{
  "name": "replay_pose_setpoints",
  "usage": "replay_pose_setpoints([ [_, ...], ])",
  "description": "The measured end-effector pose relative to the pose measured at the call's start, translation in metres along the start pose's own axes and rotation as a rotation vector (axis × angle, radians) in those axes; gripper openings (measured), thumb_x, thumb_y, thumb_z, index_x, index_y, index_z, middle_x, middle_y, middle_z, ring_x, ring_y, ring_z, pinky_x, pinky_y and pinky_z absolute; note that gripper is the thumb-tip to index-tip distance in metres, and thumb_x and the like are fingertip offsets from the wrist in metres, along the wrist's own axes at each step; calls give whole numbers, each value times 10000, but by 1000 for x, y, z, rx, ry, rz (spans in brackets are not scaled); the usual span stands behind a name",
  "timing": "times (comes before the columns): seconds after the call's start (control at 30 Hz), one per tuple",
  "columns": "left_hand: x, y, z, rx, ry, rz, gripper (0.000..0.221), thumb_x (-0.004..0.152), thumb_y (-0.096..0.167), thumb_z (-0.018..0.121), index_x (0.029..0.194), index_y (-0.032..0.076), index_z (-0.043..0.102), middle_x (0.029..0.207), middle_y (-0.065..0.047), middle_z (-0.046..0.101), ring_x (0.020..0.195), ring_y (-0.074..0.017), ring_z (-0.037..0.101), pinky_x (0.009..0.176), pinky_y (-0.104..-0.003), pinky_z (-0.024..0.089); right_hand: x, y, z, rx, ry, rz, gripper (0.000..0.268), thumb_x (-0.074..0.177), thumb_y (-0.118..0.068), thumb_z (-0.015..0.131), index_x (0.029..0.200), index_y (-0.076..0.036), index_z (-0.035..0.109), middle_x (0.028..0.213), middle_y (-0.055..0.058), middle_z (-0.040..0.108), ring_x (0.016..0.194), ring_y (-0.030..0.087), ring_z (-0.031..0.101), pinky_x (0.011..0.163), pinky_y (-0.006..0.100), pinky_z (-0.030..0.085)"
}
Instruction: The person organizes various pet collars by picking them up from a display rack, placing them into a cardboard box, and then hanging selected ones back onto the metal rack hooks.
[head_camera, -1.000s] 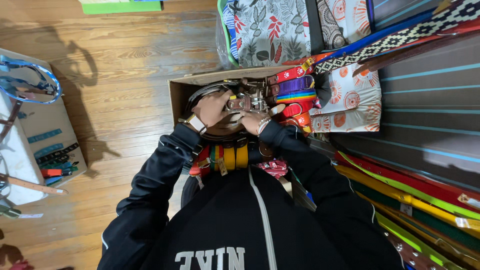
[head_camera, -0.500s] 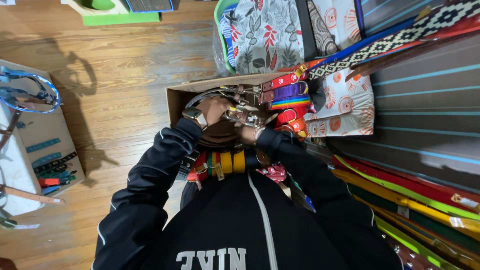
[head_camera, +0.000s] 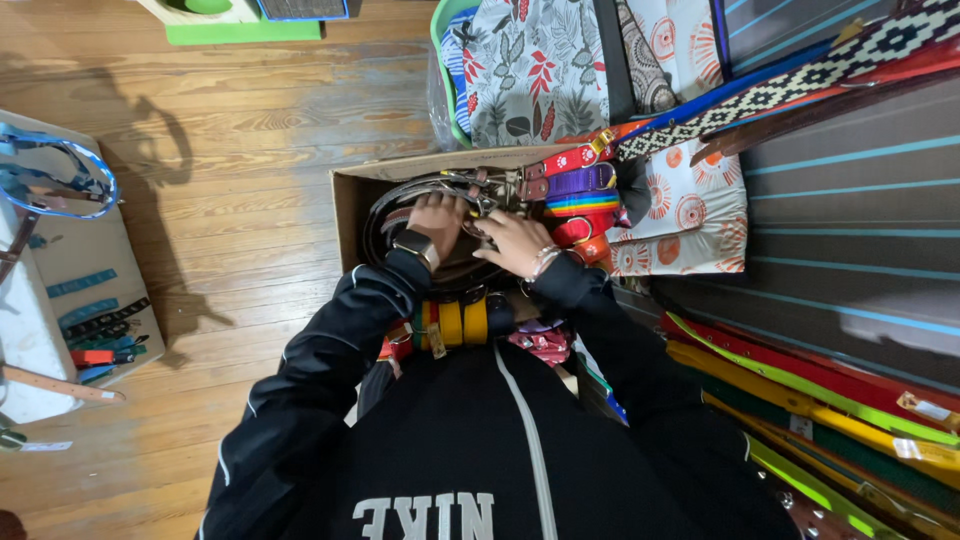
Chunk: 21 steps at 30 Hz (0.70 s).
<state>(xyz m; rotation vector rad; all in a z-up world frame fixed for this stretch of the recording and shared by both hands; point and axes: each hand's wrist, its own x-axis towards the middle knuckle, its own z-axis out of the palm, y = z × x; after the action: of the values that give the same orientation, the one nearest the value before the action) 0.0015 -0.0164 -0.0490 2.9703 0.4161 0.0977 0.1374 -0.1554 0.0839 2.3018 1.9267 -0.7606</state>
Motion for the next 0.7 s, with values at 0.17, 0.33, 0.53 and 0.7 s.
replay_pose_setpoints([
  [0.17,-7,-6,2,-47,-25,-56,550,839,340,760,1280,77,564,1219,-174,668,1203,-376,601,1086,-543,384,9,14,33,-31,235,-30,347,946,-371,640,1278,-273,645,1234,15,586,1069,275,647,796,424,606],
  [0.33,-34,-3,-89,-103,-299,-58,612,959,127,530,1550,98,374,1530,-172,492,1428,-395,449,1164,-560,354,17,14,48,-157,292,20,368,844,-421,743,1193,-318,688,1150,-50,559,926,222,658,675,382,605],
  [0.53,-45,-2,-51,67,-178,-85,665,986,168,517,1616,91,317,1522,-218,470,1392,-443,461,1105,-575,416,24,-7,63,-356,432,101,305,876,-281,682,1179,-259,708,1112,42,572,876,253,646,591,383,542],
  [0.7,-43,-5,-23,314,-68,-112,718,965,262,588,1614,131,311,1431,-185,496,1309,-416,515,1058,-554,449,26,0,70,-364,457,175,304,902,-247,622,1185,-215,727,1161,83,602,869,283,655,607,408,531],
])
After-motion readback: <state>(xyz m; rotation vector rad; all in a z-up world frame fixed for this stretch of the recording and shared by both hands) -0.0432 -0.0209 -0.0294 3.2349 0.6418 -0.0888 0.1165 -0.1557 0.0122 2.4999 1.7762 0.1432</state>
